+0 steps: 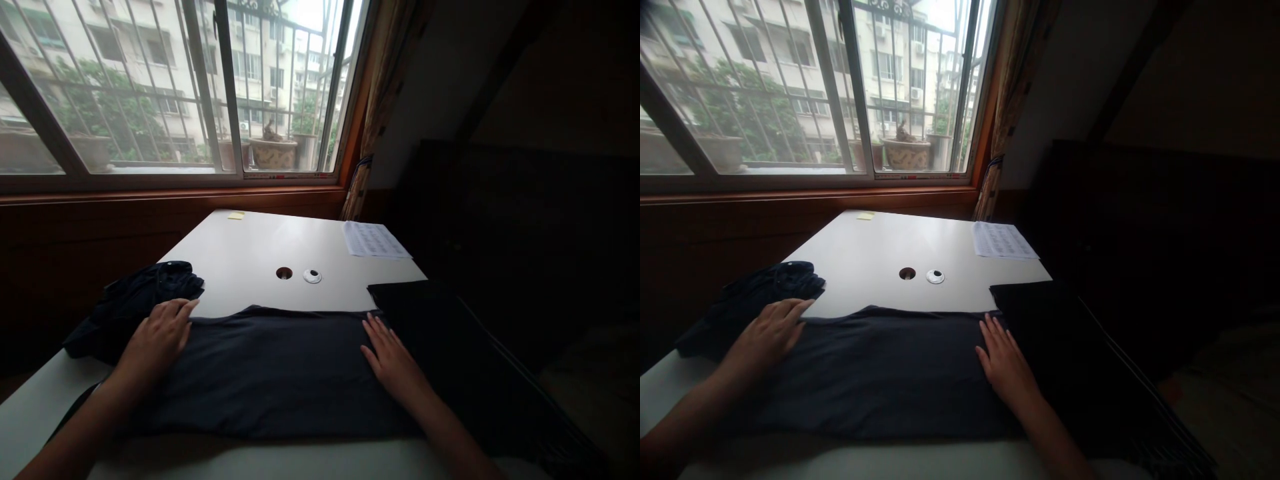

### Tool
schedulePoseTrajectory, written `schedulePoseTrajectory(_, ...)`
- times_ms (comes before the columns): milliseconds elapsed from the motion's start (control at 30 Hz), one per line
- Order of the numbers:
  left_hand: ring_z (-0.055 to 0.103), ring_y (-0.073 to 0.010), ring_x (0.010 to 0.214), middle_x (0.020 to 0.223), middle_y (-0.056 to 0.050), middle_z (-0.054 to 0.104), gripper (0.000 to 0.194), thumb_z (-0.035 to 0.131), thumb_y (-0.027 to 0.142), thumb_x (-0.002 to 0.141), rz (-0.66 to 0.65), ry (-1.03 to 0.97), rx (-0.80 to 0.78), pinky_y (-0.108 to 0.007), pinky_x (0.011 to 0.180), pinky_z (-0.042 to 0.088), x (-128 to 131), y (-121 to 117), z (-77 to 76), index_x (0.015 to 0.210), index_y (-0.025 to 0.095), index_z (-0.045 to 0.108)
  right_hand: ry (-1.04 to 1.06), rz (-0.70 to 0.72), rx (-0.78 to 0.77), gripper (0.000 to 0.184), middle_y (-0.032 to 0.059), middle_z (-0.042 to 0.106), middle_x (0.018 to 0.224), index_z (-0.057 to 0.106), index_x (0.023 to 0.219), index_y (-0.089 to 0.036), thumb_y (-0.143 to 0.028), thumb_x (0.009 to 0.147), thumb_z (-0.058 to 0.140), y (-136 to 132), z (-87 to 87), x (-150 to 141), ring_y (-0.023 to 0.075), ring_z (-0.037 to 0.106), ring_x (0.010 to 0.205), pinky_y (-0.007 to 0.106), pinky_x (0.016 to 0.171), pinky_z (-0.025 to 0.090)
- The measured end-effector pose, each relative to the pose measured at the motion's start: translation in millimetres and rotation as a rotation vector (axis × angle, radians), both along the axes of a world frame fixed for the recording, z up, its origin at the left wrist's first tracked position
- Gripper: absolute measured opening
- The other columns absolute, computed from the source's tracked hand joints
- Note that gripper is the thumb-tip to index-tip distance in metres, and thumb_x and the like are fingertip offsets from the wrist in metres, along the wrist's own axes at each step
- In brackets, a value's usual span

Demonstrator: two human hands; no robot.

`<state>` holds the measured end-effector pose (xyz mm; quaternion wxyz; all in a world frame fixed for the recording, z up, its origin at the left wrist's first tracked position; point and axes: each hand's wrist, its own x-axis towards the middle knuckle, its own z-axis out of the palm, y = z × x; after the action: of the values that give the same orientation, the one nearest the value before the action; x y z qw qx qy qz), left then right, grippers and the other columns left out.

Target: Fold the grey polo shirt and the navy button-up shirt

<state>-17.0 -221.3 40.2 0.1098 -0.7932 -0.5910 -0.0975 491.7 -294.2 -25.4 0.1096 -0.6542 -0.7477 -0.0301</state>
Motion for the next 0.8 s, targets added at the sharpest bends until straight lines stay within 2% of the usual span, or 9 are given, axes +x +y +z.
schedulePoseTrajectory(67,0.05,-0.0291,0.123,0.132,-0.011,0.057,0.04,0.045,0.024,0.096,-0.183,-0.079,-0.011,-0.043,0.101,0.046,33.6,-15.9,2.1,0.135,0.022,0.053,0.019,-0.021,0.071,0.052,0.0124,0.038,0.158,0.046,0.147,-0.013,-0.038,0.102,0.035,-24.8,-3.8,0.7,0.0282,0.035,0.145,0.047,0.117,0.034)
schedulePoseTrajectory(167,0.049,-0.0257,0.125,0.127,-0.005,0.061,0.035,0.054,0.022,0.094,-0.514,-0.13,-0.123,-0.041,0.103,0.045,97.8,-51.2,-0.4,0.128,0.029,0.057,0.062,-0.058,0.127,0.044,0.0104,0.057,0.142,0.058,0.136,-0.02,-0.038,0.101,0.038,-62.5,-5.4,-1.3,0.0287,0.052,0.13,0.045,0.109,0.045)
schedulePoseTrajectory(267,0.053,-0.0254,0.115,0.118,-0.005,0.063,0.034,0.067,0.039,0.087,-0.77,-0.125,-0.231,-0.039,0.091,0.048,160.1,-85.6,-6.8,0.119,0.029,0.059,0.062,-0.147,0.158,0.041,0.0131,0.069,0.114,0.069,0.118,-0.023,-0.041,0.101,0.036,-93.5,-3.8,1.2,0.0305,0.064,0.101,0.048,0.092,0.052)
schedulePoseTrajectory(333,0.056,-0.0246,0.104,0.111,-0.006,0.063,0.036,0.065,0.049,0.087,-0.893,-0.073,-0.276,-0.037,0.08,0.048,194.0,-100.4,-11.8,0.114,0.025,0.06,0.057,-0.179,0.169,0.046,0.0145,0.07,0.102,0.072,0.106,-0.023,-0.043,0.102,0.032,-108.4,-2.2,4.0,0.0305,0.066,0.089,0.049,0.083,0.053)
schedulePoseTrajectory(400,0.056,-0.0242,0.095,0.103,-0.007,0.062,0.034,0.06,0.049,0.09,-0.966,-0.019,-0.244,-0.037,0.072,0.046,221.6,-108.0,-16.7,0.111,0.022,0.06,0.093,-0.196,0.153,0.049,0.014,0.071,0.095,0.072,0.096,-0.024,-0.046,0.102,0.029,-119.0,-0.7,5.4,0.029,0.068,0.084,0.045,0.078,0.055)
schedulePoseTrajectory(467,0.055,-0.0233,0.088,0.096,-0.008,0.06,0.026,0.056,0.042,0.094,-1.006,0.02,-0.179,-0.036,0.065,0.043,244.3,-110.8,-21.2,0.105,0.019,0.061,0.168,-0.237,0.109,0.047,0.0114,0.072,0.091,0.07,0.088,-0.026,-0.049,0.101,0.031,-126.6,0.3,5.0,0.026,0.07,0.078,0.038,0.07,0.056)
schedulePoseTrajectory(600,0.052,-0.0211,0.077,0.087,-0.007,0.056,0.015,0.052,0.029,0.097,-1.045,0.061,-0.091,-0.035,0.059,0.038,276.4,-112.9,-28.8,0.091,0.018,0.061,0.316,-0.353,0.045,0.043,0.0066,0.074,0.079,0.065,0.079,-0.028,-0.057,0.096,0.038,-138.4,-1.7,7.4,0.0236,0.072,0.067,0.033,0.057,0.055)
schedulePoseTrajectory(733,0.053,-0.0211,0.075,0.084,-0.006,0.057,0.014,0.051,0.026,0.097,-1.055,0.026,-0.087,-0.035,0.058,0.04,288.8,-114.6,-35.1,0.089,0.018,0.058,0.462,-0.449,0.04,0.04,0.0054,0.074,0.071,0.066,0.101,-0.027,-0.061,0.087,0.049,-149.6,-6.0,16.4,0.0261,0.073,0.061,0.033,0.054,0.055)
schedulePoseTrajectory(800,0.055,-0.021,0.074,0.084,-0.005,0.058,0.01,0.054,0.027,0.095,-1.037,-0.003,-0.134,-0.035,0.058,0.043,288.7,-113.0,-34.4,0.091,0.019,0.057,0.574,-0.465,-0.022,0.048,0.0038,0.074,0.068,0.062,0.119,-0.027,-0.059,0.085,0.054,-154.7,-5.7,14.3,0.0254,0.072,0.058,0.032,0.052,0.055)
